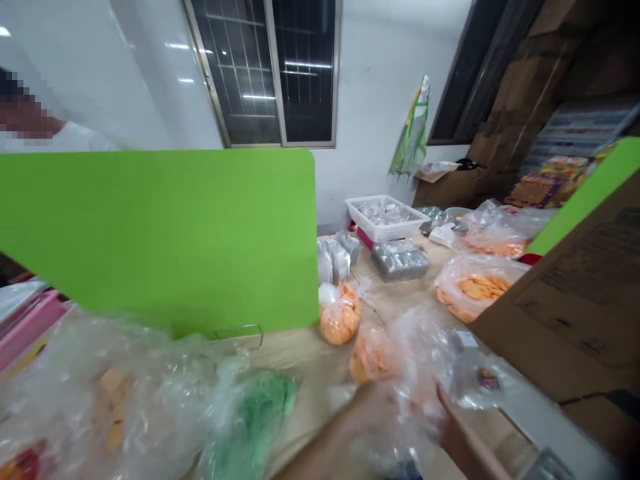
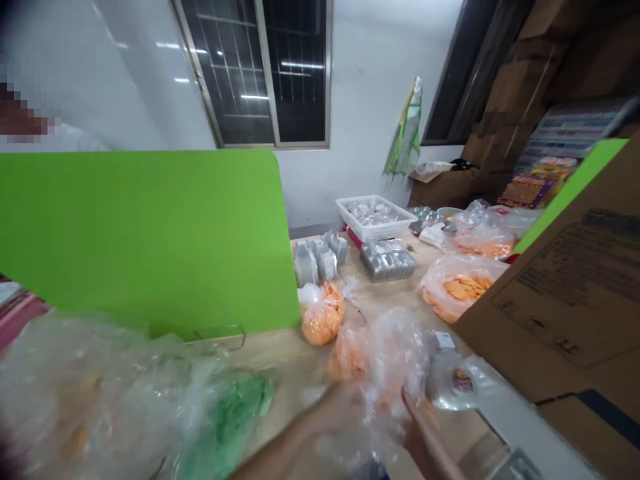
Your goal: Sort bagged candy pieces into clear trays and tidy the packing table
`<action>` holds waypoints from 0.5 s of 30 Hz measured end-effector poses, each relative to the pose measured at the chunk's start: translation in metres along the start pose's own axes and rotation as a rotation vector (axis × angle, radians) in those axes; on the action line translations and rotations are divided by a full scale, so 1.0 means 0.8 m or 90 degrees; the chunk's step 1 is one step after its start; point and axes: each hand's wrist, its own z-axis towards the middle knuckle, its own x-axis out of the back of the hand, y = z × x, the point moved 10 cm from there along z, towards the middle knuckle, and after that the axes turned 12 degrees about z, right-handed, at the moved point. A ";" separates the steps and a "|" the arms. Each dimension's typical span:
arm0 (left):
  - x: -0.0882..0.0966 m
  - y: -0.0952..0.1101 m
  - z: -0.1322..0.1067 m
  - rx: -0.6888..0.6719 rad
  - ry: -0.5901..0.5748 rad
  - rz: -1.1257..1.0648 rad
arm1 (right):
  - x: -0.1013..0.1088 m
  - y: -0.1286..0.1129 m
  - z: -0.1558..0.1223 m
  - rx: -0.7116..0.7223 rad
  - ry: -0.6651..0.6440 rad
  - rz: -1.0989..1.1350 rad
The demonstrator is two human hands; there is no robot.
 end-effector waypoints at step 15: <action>0.177 -0.076 -0.154 0.028 0.380 -0.027 | -0.281 -0.058 -0.179 0.323 -0.384 -0.119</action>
